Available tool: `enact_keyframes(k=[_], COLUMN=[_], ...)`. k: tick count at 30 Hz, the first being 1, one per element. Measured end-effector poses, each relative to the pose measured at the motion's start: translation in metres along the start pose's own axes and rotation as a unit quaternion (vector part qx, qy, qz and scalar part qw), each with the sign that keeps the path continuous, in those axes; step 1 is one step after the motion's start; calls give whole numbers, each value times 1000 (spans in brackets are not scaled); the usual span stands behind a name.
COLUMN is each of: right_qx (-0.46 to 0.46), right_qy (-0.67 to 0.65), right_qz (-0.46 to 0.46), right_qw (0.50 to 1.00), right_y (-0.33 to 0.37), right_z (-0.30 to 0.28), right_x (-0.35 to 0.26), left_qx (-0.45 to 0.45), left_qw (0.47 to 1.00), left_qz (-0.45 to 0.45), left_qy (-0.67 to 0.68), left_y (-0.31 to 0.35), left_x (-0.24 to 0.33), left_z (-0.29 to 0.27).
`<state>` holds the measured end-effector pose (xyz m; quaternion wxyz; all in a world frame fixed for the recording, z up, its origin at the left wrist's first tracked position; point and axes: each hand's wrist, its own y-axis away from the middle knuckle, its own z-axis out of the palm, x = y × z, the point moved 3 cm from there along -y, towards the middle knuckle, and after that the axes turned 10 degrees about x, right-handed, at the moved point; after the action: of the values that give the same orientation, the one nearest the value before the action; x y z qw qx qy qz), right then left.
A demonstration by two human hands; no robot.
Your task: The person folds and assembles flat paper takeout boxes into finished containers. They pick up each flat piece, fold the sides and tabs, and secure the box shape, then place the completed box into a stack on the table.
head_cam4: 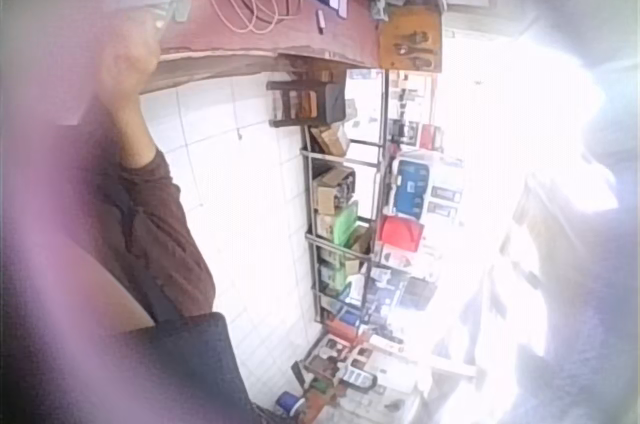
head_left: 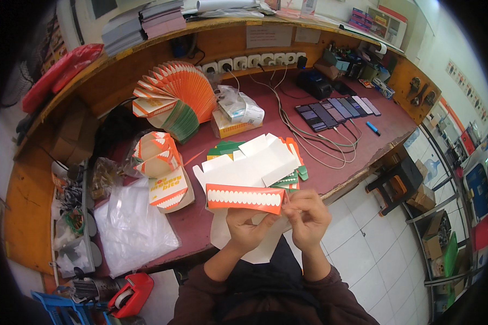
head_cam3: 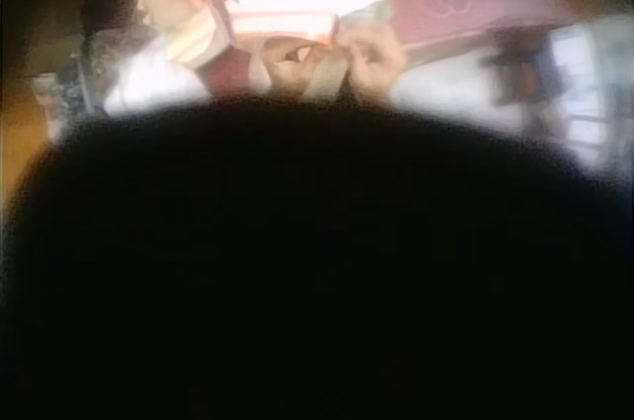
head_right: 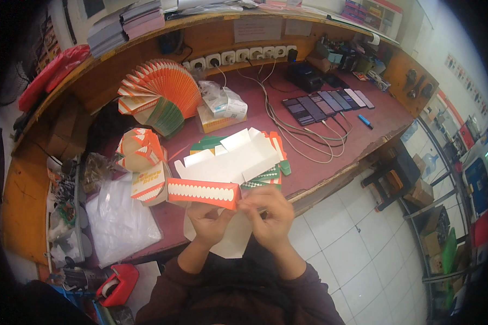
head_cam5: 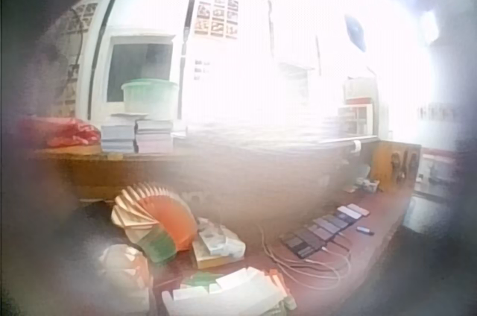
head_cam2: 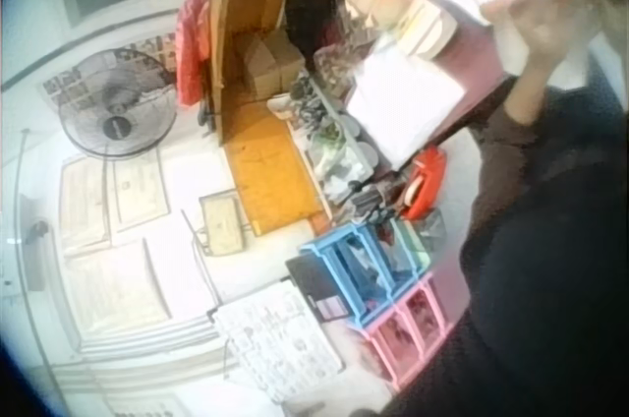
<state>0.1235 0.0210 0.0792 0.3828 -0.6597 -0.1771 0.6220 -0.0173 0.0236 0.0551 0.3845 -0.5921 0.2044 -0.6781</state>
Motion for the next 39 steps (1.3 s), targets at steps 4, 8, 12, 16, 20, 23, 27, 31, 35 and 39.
enact_keyframes(k=[4, 8, 12, 16, 20, 23, 27, 31, 35, 39], right_qx=[5, -14, -43, -16, 21, 10, -19, 11, 17, 45], right_qy=[20, -47, -32, 68, 104, 63, 58, 153, 135, 87], right_qz=[-9, 61, 62, -12, 0, 55, 47, -9, -44, -36], right_qw=[1000, 997, 997, 998, 994, 996, 997, 988, 990, 995], right_y=[0, -3, -9, -6, -1, -4, -6, -2, 3, 8], right_z=[10, 12, 8, 13, 23, 22, 20, 24, 26, 21], right_x=[0, 3, 3, -3, -1, 3, 1, -5, -6, -2], left_qx=[5, 16, 15, 37, 44, 22, 4, 4, 4, -8], left_qw=[995, 999, 998, 998, 992, 990, 992, 993, 990, 988], left_qz=[-97, -42, 17, -45, -119, -135, -123, -119, -134, -129], left_qy=[30, -17, -64, -8, 18, 13, 14, 6, 54, 79], left_y=[-1, -5, -5, -2, -4, -7, -6, -6, -8, -6], left_x=[-4, -4, -4, -8, -13, -14, -14, -17, -20, -20], left_z=[1, -4, -7, -3, -2, -4, -5, -6, -9, -5])
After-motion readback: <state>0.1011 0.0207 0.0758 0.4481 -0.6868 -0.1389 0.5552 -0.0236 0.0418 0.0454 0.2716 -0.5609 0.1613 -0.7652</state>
